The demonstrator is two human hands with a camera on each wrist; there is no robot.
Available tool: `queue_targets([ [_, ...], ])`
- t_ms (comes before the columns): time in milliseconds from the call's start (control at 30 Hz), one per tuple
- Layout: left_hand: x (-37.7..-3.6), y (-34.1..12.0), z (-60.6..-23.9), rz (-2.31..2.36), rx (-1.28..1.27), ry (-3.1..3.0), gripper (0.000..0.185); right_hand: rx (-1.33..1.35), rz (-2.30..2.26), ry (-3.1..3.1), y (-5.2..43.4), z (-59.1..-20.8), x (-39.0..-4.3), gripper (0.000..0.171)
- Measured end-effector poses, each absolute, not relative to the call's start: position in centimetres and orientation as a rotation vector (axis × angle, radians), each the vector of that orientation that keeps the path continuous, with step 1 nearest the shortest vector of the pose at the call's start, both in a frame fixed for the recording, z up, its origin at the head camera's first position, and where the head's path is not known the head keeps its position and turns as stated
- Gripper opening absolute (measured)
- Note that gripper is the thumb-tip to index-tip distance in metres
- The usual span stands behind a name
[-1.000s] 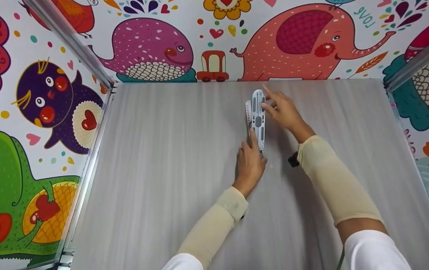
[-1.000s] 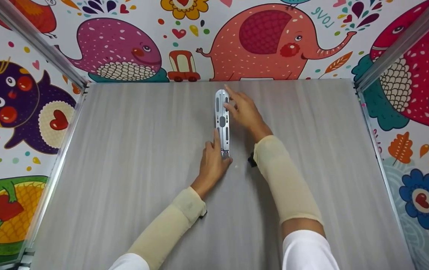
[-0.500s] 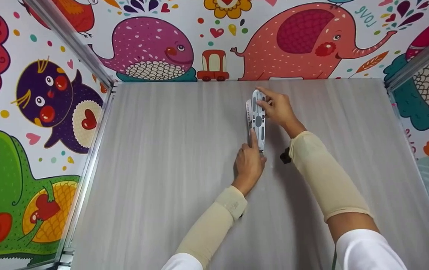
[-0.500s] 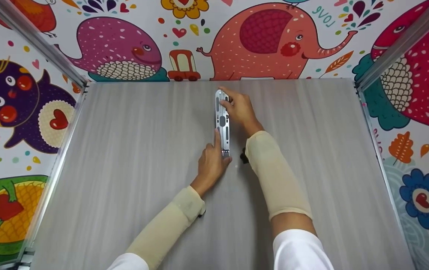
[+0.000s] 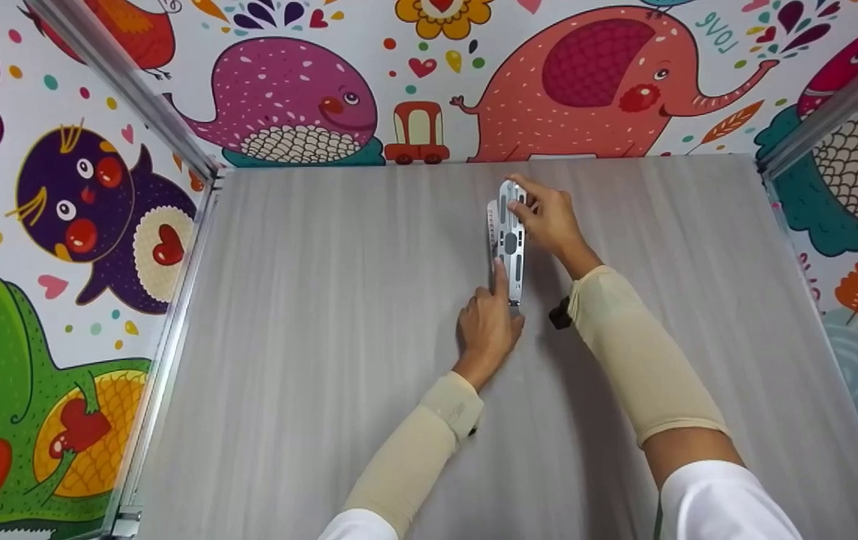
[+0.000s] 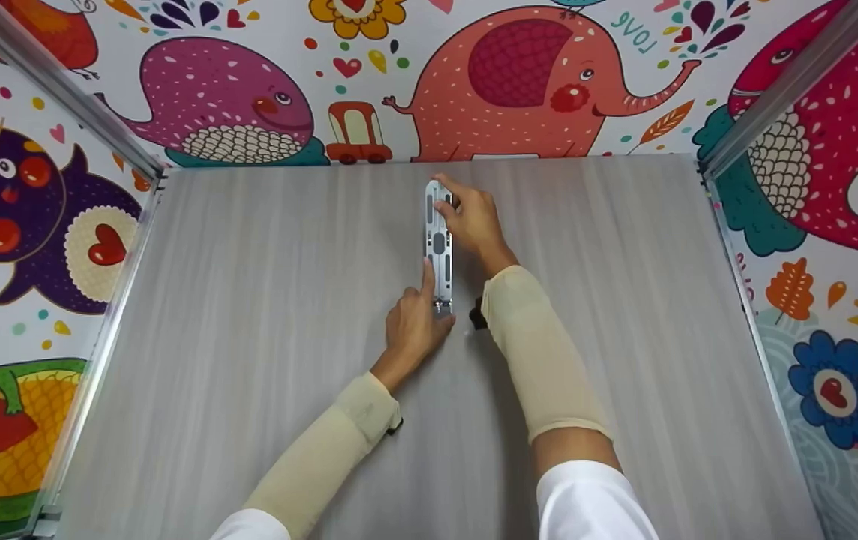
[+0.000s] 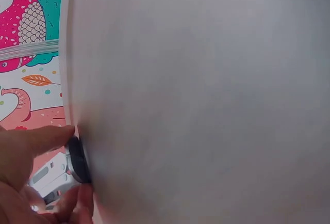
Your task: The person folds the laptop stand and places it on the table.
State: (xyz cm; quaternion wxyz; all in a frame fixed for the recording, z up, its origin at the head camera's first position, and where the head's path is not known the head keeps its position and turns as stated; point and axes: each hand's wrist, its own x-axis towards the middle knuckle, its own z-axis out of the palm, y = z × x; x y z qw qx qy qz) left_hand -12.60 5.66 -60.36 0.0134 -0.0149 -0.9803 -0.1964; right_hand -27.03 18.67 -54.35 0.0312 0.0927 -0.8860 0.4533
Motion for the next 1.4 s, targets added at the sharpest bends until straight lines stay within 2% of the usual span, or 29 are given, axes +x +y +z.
queue_targets([
  [567,-13.5,1.8,-60.1,-0.638,-0.275,-3.099,0.106,0.122,1.337,-2.594,18.3,-55.1,-25.1,0.046],
  [1400,-18.0,-2.8,-58.3,-0.462,-0.643,-3.258,0.105,-0.222,1.213,-2.306,17.7,-56.3,-21.8,0.044],
])
